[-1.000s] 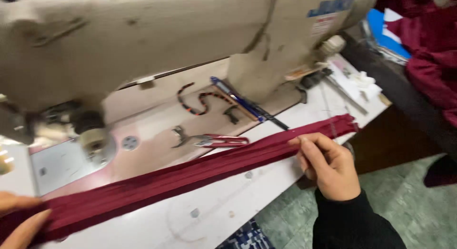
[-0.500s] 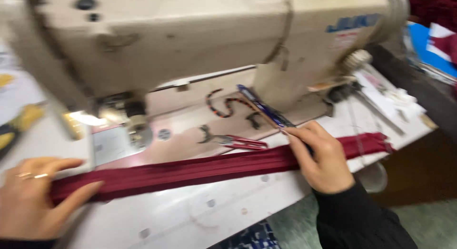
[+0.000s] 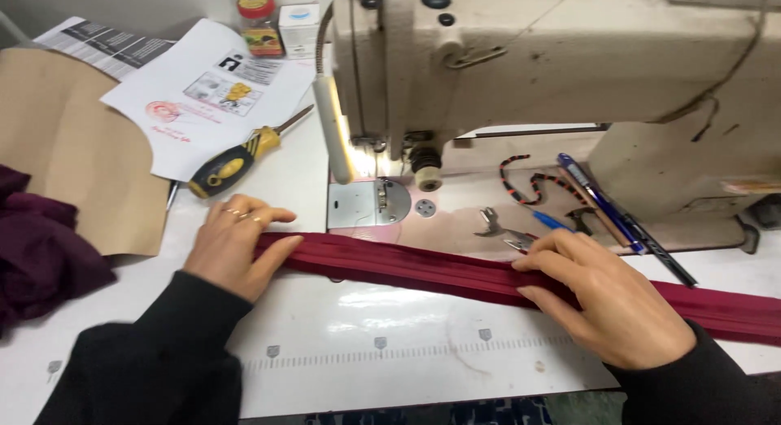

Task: The person uses a seam ripper to remove stitches from a red zipper. They then position the zipper under the sewing machine needle and sew along its length. Finally, they use scissors to trim the excess thread.

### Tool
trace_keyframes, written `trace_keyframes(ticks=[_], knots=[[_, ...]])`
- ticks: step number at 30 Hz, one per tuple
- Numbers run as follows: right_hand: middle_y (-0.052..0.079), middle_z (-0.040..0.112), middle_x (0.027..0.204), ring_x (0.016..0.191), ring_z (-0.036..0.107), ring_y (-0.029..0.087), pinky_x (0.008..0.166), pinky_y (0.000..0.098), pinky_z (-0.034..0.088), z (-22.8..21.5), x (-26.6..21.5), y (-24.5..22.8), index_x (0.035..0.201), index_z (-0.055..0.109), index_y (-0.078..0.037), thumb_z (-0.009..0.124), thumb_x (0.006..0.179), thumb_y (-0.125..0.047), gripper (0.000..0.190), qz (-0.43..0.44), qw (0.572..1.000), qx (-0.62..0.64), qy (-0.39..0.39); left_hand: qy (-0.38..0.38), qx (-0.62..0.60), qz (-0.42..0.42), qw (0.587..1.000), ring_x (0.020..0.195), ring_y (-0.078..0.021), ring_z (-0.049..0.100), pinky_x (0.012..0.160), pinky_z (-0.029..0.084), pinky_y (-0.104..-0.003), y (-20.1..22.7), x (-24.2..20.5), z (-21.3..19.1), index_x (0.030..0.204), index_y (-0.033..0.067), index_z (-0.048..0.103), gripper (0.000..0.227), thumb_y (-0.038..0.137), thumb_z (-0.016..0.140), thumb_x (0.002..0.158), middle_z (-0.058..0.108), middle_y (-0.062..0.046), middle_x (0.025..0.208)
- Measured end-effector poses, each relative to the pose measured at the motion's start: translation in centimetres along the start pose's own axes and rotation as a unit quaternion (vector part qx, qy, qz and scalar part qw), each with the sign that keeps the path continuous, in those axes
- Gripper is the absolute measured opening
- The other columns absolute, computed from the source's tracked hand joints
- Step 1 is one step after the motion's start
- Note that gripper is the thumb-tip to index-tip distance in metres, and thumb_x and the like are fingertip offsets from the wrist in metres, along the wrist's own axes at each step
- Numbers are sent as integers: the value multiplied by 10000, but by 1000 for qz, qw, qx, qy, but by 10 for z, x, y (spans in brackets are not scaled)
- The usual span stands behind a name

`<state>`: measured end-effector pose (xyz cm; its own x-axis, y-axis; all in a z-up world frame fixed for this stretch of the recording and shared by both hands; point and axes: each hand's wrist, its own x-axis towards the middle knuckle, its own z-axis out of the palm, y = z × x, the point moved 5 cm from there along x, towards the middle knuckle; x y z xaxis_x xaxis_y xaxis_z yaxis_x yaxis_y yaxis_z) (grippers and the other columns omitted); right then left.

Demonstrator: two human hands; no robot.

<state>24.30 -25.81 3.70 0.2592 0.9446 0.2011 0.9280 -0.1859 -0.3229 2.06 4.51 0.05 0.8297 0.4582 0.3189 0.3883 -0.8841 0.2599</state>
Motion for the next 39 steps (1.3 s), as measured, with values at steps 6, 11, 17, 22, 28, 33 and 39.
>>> trace_keyframes(ticks=[6,11,17,22,28,33,39], knots=[[-54,607,1010,845,650,136,726,296,520,21,-8,17,1094,644,-230,648,828,-306,277,111,992,-4,-66,-149,-16,-101,984,941,-201,535,831,415,-376,-1,11,18,982,312,671,285,481,717,757,571,40,879],[-99,639,955,830,667,88,734,272,548,25,-6,20,962,671,-263,643,830,-314,144,168,979,-26,-116,-132,-83,-28,987,821,-197,533,743,426,-334,5,6,11,791,246,672,139,333,770,745,573,25,791],[61,609,1161,985,549,274,879,387,431,21,19,-23,1175,620,-142,677,788,-368,453,-18,998,-29,44,114,-56,290,949,707,-277,499,610,397,-366,63,-30,-49,843,115,595,85,39,612,877,545,-65,868],[34,567,930,858,523,244,758,375,410,43,27,-37,993,618,-141,650,845,-232,176,-66,996,-4,53,201,-22,411,889,674,-287,553,622,539,-370,93,-58,-73,937,4,589,112,-62,640,862,547,-167,896],[81,572,867,746,529,261,724,361,436,30,18,-54,859,602,-64,647,761,7,129,-110,979,2,172,211,1,404,890,648,-260,538,612,540,-350,85,-67,-67,893,-61,605,67,-102,634,849,552,-142,813],[88,577,893,717,531,255,678,343,440,36,13,-49,877,595,-70,643,770,-6,133,-110,980,3,166,210,9,424,881,660,-254,550,601,502,-340,85,-67,-68,858,-31,565,91,-85,638,859,561,-144,791],[96,579,891,719,532,265,694,359,434,38,12,-48,879,601,-71,660,760,-24,141,-108,981,3,164,214,9,426,879,645,-248,535,586,475,-332,85,-67,-70,786,-7,547,130,-73,621,870,543,-130,762]])
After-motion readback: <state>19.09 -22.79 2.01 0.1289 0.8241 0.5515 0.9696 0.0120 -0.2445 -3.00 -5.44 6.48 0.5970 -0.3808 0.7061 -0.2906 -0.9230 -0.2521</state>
